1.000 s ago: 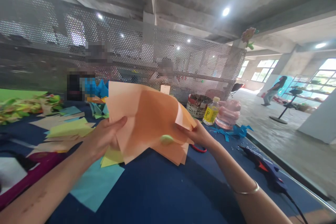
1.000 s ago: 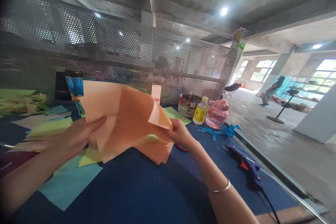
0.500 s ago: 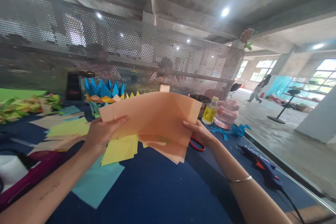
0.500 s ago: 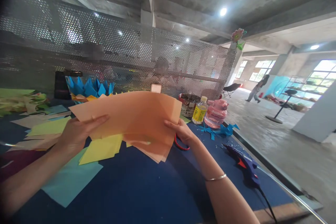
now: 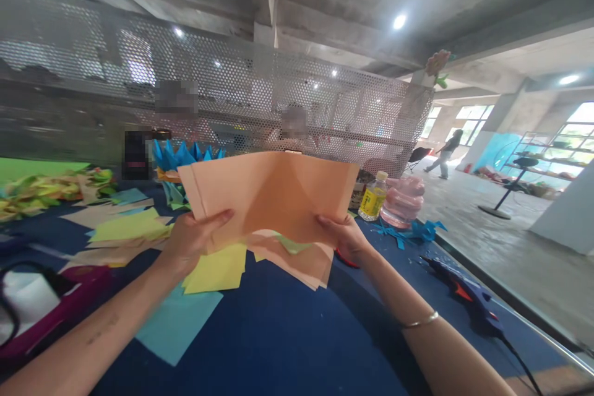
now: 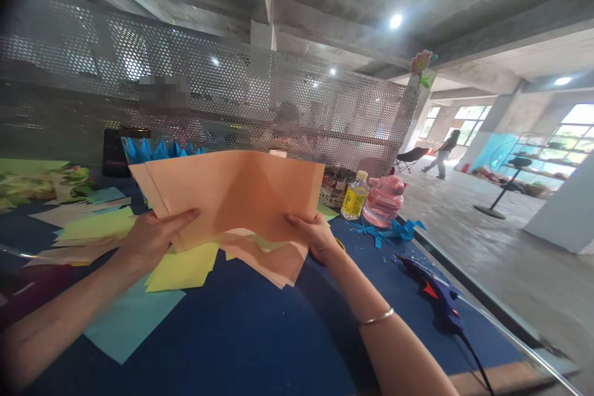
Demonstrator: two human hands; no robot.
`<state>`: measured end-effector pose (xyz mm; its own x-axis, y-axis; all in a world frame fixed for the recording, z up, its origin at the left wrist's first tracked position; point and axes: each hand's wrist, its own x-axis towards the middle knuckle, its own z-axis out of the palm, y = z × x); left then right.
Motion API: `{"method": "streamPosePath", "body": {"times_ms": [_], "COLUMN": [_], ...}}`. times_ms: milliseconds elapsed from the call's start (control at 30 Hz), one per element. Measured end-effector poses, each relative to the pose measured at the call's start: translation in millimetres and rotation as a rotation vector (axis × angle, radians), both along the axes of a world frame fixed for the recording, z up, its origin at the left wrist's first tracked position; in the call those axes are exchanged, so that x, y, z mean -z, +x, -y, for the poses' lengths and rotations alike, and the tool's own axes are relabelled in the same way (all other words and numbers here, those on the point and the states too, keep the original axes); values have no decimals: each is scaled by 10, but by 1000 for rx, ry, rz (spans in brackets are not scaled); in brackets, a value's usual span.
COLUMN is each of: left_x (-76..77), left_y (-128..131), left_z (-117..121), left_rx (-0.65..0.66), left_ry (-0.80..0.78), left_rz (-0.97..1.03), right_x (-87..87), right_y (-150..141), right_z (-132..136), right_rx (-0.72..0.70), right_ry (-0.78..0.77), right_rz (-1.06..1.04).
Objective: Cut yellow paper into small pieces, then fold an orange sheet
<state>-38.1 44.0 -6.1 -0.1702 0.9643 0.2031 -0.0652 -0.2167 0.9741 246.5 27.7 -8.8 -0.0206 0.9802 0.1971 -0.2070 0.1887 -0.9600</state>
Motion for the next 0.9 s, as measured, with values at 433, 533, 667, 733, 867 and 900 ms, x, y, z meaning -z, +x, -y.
{"method": "streamPosePath", "body": {"times_ms": [433,533,667,733,867,900], "left_x": [80,37,-23,-18,24,27], "left_y": [143,152,149,144,110,101], "left_z": [167,246,273,241,152,139], "left_rx": [440,593,530,413,308,311], "left_ry": [222,324,187,80,1,-13], "left_rz": [-208,-207,-214,-141,-25,-10], "right_x": [-36,-56,-111,-126,-138,-142], "right_y": [315,396,509,536,513,497], "right_z": [39,-10,-50,-46,10,30], "right_rx": [-213,-167,-144,-118,-113,-131], "right_ry": [-98,-85,-97,-104,-153,-174], "right_rz": [50,17,6,-4,-10,-4]}}
